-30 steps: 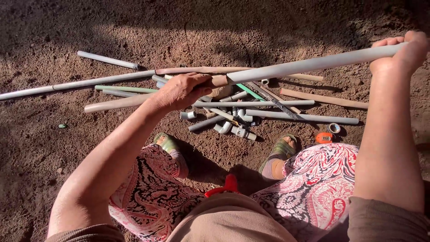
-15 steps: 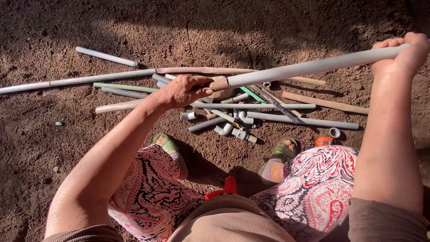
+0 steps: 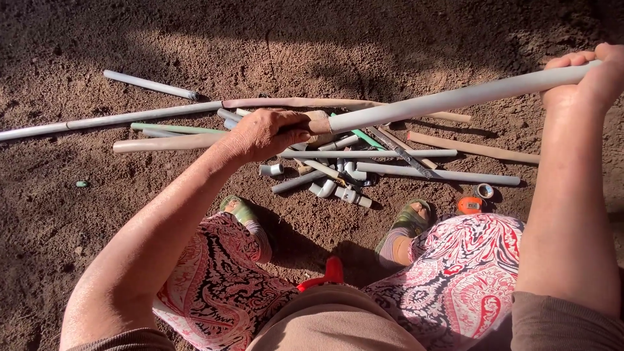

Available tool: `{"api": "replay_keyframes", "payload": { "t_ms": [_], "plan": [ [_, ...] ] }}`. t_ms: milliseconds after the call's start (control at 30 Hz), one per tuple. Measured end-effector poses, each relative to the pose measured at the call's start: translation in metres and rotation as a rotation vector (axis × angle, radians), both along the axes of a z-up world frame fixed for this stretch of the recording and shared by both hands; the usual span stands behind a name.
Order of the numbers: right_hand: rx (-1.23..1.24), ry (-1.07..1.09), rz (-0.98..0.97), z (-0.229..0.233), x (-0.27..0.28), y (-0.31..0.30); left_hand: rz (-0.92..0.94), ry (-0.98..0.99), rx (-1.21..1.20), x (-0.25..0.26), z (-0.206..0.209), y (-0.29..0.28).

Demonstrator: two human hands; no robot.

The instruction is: The person sits on a small red stool and assembles various PVC pipes and fittings on the ground. They connect a long white pipe to a brown pipe, then attach a green pipe to a fitting, and finally use a hacksaw to cut a pipe.

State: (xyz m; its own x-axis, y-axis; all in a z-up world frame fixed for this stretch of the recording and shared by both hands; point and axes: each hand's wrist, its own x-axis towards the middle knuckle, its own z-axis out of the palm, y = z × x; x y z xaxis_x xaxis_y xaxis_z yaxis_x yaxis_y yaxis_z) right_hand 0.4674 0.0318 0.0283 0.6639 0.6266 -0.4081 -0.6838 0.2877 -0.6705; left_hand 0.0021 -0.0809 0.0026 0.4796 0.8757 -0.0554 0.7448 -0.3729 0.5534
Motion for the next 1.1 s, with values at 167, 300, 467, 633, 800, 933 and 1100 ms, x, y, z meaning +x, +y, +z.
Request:
{"api": "replay_keyframes", "payload": {
  "t_ms": [167,300,467,633,800,933,1100],
  "plan": [
    [0.005,0.031,-0.034,-0.003,0.012,0.002,-0.015,0.028,-0.140,0.010,0.010,0.001],
    [-0.015,0.071,-0.079,-0.009,0.026,0.008,-0.037,0.051,-0.056,0.015,0.007,0.003],
    [0.042,0.107,-0.093,-0.017,0.045,0.011,-0.073,0.143,0.346,0.023,-0.005,0.005],
    [-0.014,0.014,-0.046,0.004,0.019,-0.004,-0.119,0.164,0.343,0.027,-0.006,0.002],
    [0.017,0.014,-0.060,-0.011,0.050,0.002,-0.106,0.099,0.158,0.033,-0.009,0.004],
    [0.040,0.047,-0.081,-0.018,0.061,0.004,-0.110,0.101,0.252,0.035,-0.002,0.006],
    [0.049,0.022,-0.081,-0.019,0.060,0.004,-0.179,0.179,0.440,0.040,-0.005,0.005]
  ]
}}
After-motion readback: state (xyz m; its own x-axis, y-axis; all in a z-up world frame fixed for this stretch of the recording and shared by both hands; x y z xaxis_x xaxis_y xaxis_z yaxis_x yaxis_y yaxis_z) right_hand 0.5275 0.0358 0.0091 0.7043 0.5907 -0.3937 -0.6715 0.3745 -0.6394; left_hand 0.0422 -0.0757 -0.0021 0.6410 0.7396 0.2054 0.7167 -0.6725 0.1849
